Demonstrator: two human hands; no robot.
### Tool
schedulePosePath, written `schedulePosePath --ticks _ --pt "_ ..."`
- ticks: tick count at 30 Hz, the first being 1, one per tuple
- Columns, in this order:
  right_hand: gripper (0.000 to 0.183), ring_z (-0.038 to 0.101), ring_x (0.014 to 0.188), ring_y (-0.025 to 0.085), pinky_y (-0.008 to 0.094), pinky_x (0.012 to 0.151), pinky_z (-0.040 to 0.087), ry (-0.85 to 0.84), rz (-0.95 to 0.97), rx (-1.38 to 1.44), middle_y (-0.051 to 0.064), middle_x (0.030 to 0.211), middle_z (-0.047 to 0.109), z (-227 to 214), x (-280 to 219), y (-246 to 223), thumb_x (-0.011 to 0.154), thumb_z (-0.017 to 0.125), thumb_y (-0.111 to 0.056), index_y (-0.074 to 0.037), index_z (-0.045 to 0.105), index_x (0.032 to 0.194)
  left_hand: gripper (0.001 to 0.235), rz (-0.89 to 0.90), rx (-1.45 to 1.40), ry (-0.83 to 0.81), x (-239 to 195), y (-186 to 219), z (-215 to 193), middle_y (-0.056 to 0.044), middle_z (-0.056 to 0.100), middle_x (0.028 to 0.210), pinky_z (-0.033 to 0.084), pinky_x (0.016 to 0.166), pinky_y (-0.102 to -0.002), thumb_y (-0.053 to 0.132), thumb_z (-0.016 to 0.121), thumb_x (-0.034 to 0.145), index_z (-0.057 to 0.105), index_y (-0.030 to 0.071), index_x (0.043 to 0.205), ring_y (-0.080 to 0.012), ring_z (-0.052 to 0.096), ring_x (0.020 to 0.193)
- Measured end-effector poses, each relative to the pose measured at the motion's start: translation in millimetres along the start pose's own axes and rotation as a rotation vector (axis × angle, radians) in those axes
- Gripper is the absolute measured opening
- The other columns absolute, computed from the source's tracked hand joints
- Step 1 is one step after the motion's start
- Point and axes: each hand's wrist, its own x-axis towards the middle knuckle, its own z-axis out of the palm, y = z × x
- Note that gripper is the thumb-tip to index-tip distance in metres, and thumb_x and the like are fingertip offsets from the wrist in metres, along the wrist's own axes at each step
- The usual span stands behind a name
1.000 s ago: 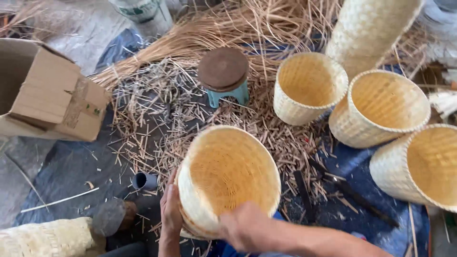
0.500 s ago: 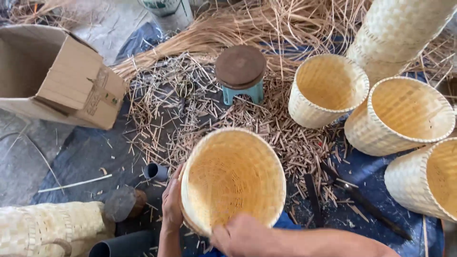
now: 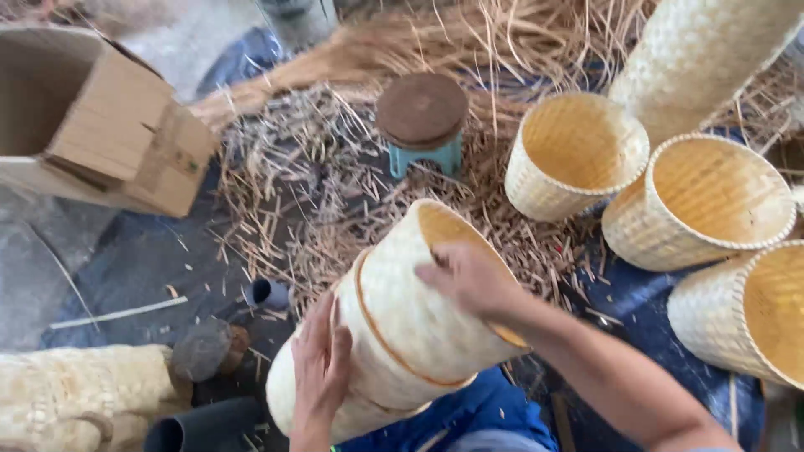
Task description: The person sits on the floor of a basket workshop and weaves bamboo baskets. They tuck and weave thin bamboo strips along the rim of a basket body, press the strips into place, pick up new strips from the floor, and set finished baskets aside with others.
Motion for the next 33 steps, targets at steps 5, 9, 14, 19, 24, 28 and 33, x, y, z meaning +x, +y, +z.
schedulePosePath --ticks 5,9,14,19,24,28,33 --pt "0.036 0.054 0.074 0.009 0.033 0.064 0.045 -0.147 -0.032 0.157 0.001 0.084 0.063 -23.7 1.0 -0.9 0.096 0.067 -0.029 -0.007 0.066 0.123 0.057 -0.045 0.050 0.046 22.2 -19.8 16.6 -0.013 0.055 0.151 0.029 0.112 -0.048 0.048 0.045 0.099 0.056 0.018 0.147 -0.0350 0.048 0.142" --pt "0.045 0.069 0.092 0.040 0.048 0.078 0.053 -0.329 -0.485 -0.316 0.027 0.099 0.071 -30.7 -23.8 33.1 0.097 0.068 -0.032 0.008 0.062 0.117 0.059 -0.197 -0.079 0.135 38.4 -45.7 27.5 -0.013 0.060 0.147 0.040 0.116 -0.040 0.053 0.038 0.105 0.060 0.014 0.143 -0.0326 0.054 0.140" --pt "0.027 0.071 0.086 0.043 0.046 0.070 0.057 -0.116 -0.263 -0.527 0.020 0.088 0.073 6.3 -38.9 66.8 0.089 0.070 -0.031 -0.006 0.069 0.098 0.066 -0.185 -0.044 0.050 40.1 -14.1 12.0 -0.018 0.053 0.149 0.027 0.110 -0.051 0.051 0.043 0.100 0.050 0.009 0.150 -0.0385 0.042 0.140" --pt "0.009 0.068 0.077 0.042 0.053 0.058 0.052 -0.469 -0.034 -0.957 0.016 0.078 0.068 38.2 -11.8 45.0 0.085 0.069 -0.022 -0.013 0.069 0.088 0.059 0.021 -0.237 0.079 42.7 -30.8 11.3 -0.020 0.062 0.141 0.039 0.112 -0.042 0.043 0.040 0.102 0.058 0.003 0.142 -0.0356 0.055 0.134" --pt "0.027 0.065 0.072 0.047 0.055 0.058 0.049 -0.081 -0.446 -0.660 0.022 0.073 0.066 19.0 4.4 59.9 0.094 0.070 -0.029 -0.006 0.058 0.088 0.056 0.081 -0.108 0.129 75.5 -67.7 35.3 -0.020 0.059 0.142 0.038 0.113 -0.048 0.040 0.036 0.106 0.052 0.007 0.148 -0.0364 0.053 0.133" --pt "0.022 0.065 0.076 0.049 0.054 0.060 0.049 -0.029 -0.369 -0.602 0.023 0.077 0.068 36.8 -17.1 59.9 0.096 0.068 -0.025 -0.005 0.059 0.092 0.061 0.024 0.068 0.170 20.1 -37.3 29.7 -0.015 0.043 0.160 0.019 0.114 -0.072 0.041 0.042 0.102 0.038 0.018 0.159 -0.0387 0.033 0.151" --pt "0.028 0.073 0.092 0.041 0.047 0.075 0.054 -0.050 -0.254 -0.332 0.024 0.098 0.073 13.6 0.2 -30.8 0.098 0.062 -0.027 -0.002 0.059 0.111 0.095 0.171 -0.038 0.050 -29.4 12.3 1.9 -0.019 0.032 0.164 0.005 0.113 -0.073 0.055 0.066 0.084 0.027 0.015 0.161 -0.0417 0.024 0.152"
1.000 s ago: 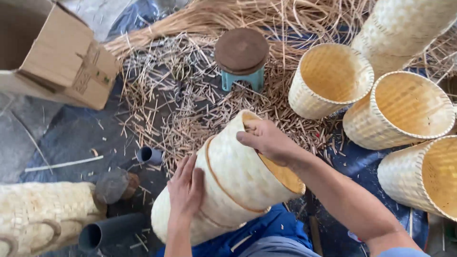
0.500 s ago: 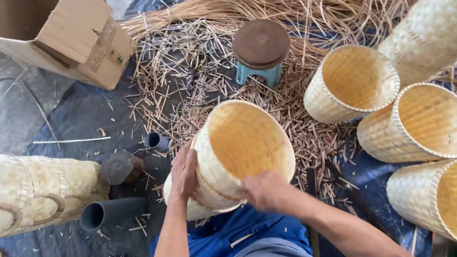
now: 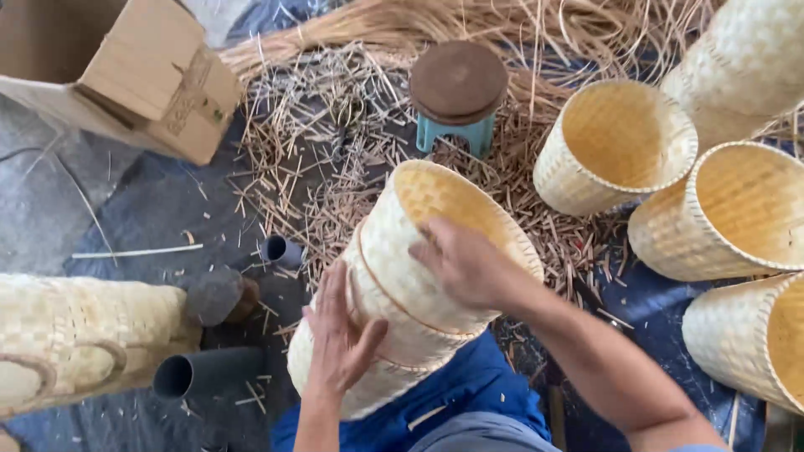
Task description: The person sits on the floor of a basket workshop and weaves bamboo baskets. They tuck and weave thin bamboo strips along the rim of a basket body, press the strips into place, pick up new strips from the floor, and set finished baskets aside with others.
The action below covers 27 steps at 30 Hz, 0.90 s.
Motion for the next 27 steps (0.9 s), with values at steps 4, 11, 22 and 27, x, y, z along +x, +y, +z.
schedulePosePath --ticks 4,11,22,27 --pt "0.063 0.062 0.121 0.045 0.047 0.100 0.048 -0.148 -0.377 -0.049 0.034 0.133 0.060 -1.4 20.8 25.5 0.098 0.067 -0.028 0.007 0.042 0.144 0.111 -0.020 0.072 -0.004 -0.7 1.4 3.0 -0.021 0.031 0.158 0.011 0.112 -0.067 0.059 0.079 0.070 0.027 0.016 0.159 -0.0446 0.023 0.149" --pt "0.075 0.067 0.106 0.044 0.047 0.091 0.051 -0.295 -0.158 -0.236 0.029 0.119 0.068 19.6 18.9 53.7 0.092 0.065 -0.036 -0.005 0.038 0.155 0.089 0.389 0.092 0.078 1.2 -13.3 18.1 -0.020 0.040 0.157 0.019 0.118 -0.069 0.039 0.086 0.076 0.042 0.007 0.147 -0.0515 0.030 0.148" --pt "0.058 0.070 0.092 0.045 0.050 0.082 0.054 -0.110 0.039 -0.362 0.026 0.096 0.073 26.4 33.4 76.5 0.098 0.060 -0.040 -0.008 0.049 0.145 0.057 0.468 0.181 0.008 24.3 -22.2 6.7 -0.011 0.056 0.125 0.035 0.112 -0.056 0.032 0.090 0.058 0.065 0.015 0.106 -0.0432 0.041 0.130" --pt "0.048 0.078 0.092 0.036 0.045 0.078 0.058 -0.066 0.037 0.012 0.019 0.102 0.077 8.6 19.4 67.1 0.094 0.063 -0.034 -0.007 0.059 0.133 0.059 0.435 0.150 0.011 3.6 -12.3 0.9 -0.014 0.054 0.124 0.034 0.111 -0.056 0.030 0.091 0.064 0.063 0.009 0.112 -0.0447 0.038 0.131"
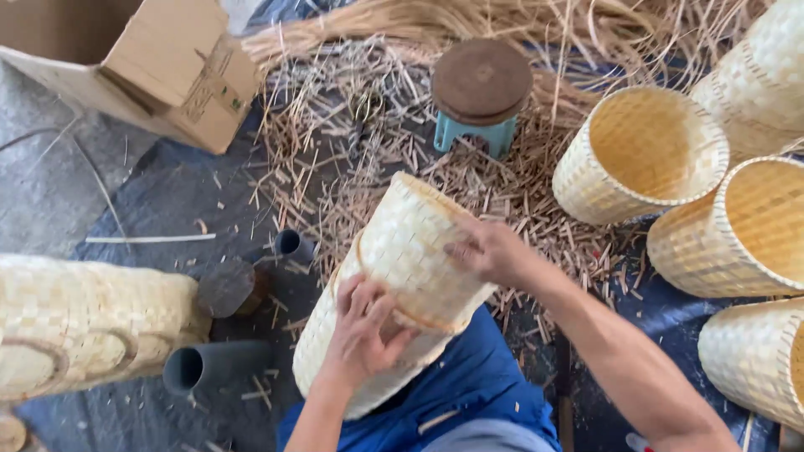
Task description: The person sits on the floor of a basket workshop and weaves bamboo baskets. They tuck and weave thin bamboo strips along the rim of a basket body, press the strips into place, pick up new strips from the floor, and set finished baskets aside with others.
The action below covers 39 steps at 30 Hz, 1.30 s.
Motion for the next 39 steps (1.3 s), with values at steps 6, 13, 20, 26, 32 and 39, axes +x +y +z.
schedulePosePath --ticks 6,13,20,26,32,39 --pt "0.030 0.073 0.080 0.038 0.045 0.067 0.057 0.137 -0.156 -0.373 0.019 0.088 0.074 -18.1 -37.7 -74.2 0.096 0.070 -0.025 -0.007 0.064 0.120 0.057 -0.013 0.003 0.134 -12.3 -5.6 14.7 -0.017 0.051 0.127 0.034 0.112 -0.056 0.031 0.089 0.070 0.060 0.009 0.113 -0.0429 0.040 0.132" --pt "0.028 0.069 0.068 0.013 0.028 0.054 0.054 0.868 -0.024 -0.068 0.008 0.082 0.073 -155.3 -72.2 -15.7 0.101 0.067 -0.026 0.000 0.065 0.111 0.060 -0.053 0.096 0.186 -18.3 -25.6 29.9 -0.014 0.050 0.127 0.036 0.111 -0.053 0.035 0.087 0.066 0.060 0.009 0.112 -0.0430 0.041 0.131" --pt "0.042 0.059 0.076 0.020 0.037 0.067 0.046 1.149 -0.048 -0.407 0.012 0.081 0.062 -265.9 -85.2 143.3 0.117 0.066 -0.037 0.000 0.064 0.098 0.057 -0.014 0.088 0.233 -22.0 -21.2 38.3 -0.014 0.047 0.131 0.033 0.112 -0.057 0.039 0.083 0.072 0.060 0.010 0.115 -0.0436 0.038 0.131" --pt "0.063 0.053 0.127 0.043 0.048 0.101 0.044 1.168 0.174 -1.229 0.034 0.134 0.058 -192.2 -72.6 147.2 0.094 0.077 -0.028 0.017 0.055 0.133 0.063 -0.031 0.108 0.282 -35.7 -20.7 38.5 -0.015 0.046 0.140 0.033 0.115 -0.057 0.041 0.082 0.074 0.058 0.011 0.124 -0.0411 0.038 0.137" --pt "0.069 0.057 0.140 0.031 0.041 0.119 0.046 0.305 -0.095 0.106 0.021 0.148 0.057 32.5 -32.1 26.5 0.087 0.078 -0.028 0.001 0.053 0.144 0.086 -0.137 0.149 0.263 -55.6 -30.8 57.4 -0.024 0.046 0.147 0.033 0.115 -0.057 0.039 0.082 0.072 0.047 0.002 0.141 -0.0434 0.042 0.137" --pt "0.033 0.068 0.083 0.039 0.046 0.070 0.054 -0.146 -0.194 -0.023 0.019 0.090 0.071 155.3 -5.4 55.3 0.096 0.067 -0.042 -0.009 0.065 0.102 0.078 -0.253 0.298 0.384 -96.8 -38.3 72.3 -0.029 0.042 0.152 0.019 0.122 -0.062 0.041 0.060 0.092 0.035 -0.006 0.150 -0.0437 0.037 0.145"
